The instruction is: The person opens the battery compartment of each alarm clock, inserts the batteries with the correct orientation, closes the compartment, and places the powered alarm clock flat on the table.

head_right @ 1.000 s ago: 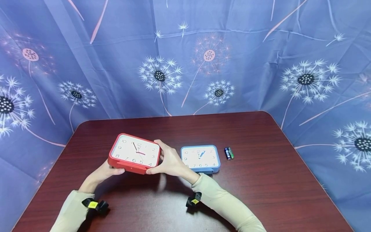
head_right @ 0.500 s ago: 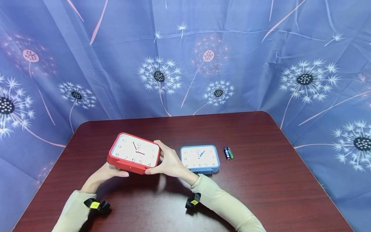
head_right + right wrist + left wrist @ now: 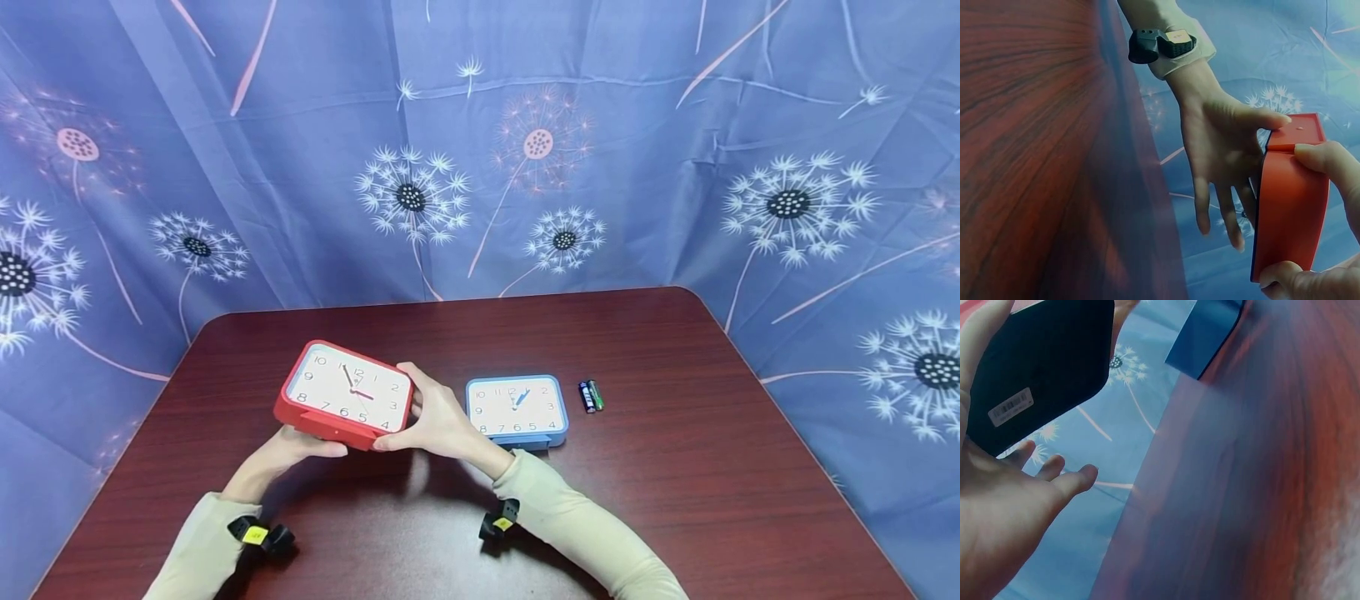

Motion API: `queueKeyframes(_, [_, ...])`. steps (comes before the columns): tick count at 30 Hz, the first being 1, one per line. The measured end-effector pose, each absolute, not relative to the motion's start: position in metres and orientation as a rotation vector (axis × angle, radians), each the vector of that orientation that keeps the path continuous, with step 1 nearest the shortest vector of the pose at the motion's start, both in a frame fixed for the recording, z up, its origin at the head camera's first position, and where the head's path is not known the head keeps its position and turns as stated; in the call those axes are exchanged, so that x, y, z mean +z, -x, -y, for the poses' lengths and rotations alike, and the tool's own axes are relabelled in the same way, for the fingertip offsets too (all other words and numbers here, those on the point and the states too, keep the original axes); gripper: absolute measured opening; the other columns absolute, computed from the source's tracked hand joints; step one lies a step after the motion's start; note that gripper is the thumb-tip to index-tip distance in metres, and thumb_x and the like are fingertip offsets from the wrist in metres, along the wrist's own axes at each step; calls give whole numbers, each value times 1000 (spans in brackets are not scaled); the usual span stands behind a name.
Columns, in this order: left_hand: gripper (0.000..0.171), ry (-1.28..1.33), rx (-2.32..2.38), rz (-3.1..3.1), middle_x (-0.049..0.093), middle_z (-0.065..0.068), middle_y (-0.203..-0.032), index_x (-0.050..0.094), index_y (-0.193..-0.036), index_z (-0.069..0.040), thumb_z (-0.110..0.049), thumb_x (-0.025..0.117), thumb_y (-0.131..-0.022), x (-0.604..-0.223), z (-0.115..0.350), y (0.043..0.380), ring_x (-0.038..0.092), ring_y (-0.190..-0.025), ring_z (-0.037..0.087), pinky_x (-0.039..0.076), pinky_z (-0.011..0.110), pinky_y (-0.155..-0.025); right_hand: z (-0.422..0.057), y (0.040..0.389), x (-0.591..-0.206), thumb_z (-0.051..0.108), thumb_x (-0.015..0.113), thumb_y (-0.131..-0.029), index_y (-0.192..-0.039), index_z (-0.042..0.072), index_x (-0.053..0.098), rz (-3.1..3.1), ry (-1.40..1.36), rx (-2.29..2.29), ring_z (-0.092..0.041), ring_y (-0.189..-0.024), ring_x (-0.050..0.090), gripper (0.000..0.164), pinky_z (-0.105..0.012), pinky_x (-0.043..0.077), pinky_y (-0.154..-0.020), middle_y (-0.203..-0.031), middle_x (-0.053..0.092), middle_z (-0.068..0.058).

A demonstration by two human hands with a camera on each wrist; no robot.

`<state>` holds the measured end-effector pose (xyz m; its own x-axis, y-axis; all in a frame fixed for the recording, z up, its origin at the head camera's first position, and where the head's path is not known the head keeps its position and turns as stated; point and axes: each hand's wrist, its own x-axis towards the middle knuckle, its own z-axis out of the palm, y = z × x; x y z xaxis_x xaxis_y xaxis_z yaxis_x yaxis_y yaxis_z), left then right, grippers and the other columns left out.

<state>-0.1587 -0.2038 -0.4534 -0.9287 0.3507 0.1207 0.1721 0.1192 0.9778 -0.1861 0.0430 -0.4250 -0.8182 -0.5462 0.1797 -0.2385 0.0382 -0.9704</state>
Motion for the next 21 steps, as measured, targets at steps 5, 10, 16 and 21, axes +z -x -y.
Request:
queueKeyframes(5, [56,-483,1978,-2186,66,-22,-106,53,-122,-22,-15,82,-74,-453,202,158,60,-95,-2,48,16,-84,-42,185,-425,1,87,-63,-136,8,40,-2057,817,-1866,-18,-109,62,87,-25,52,-92,-128,55,-12])
queueKeyframes(10, [55,-470,2029,-2181,66,-21,-106,53,-119,-28,-12,81,-74,-455,199,159,61,-95,-2,48,16,-83,-43,187,-427,-2,86,-64,-136,8,41,-2001,826,-1880,-18,-111,61,86,-25,51,-93,-129,55,-12])
queueKeyframes(16, [63,-530,2143,-2153,67,-19,-108,52,-120,-31,-7,82,-71,-454,196,159,63,-97,-1,50,17,-84,-45,189,-424,-1,85,-66,-138,10,39,-2004,874,-1822,-15,-112,60,86,-25,50,-94,-129,53,-10])
queueKeyframes(21, [64,-583,2191,-2116,67,-17,-109,53,-121,-30,-5,82,-70,-453,194,158,63,-98,-1,50,17,-84,-46,188,-423,-2,83,-69,-141,7,35,-1939,893,-1800,-16,-115,57,87,-27,50,-97,-132,50,-13])
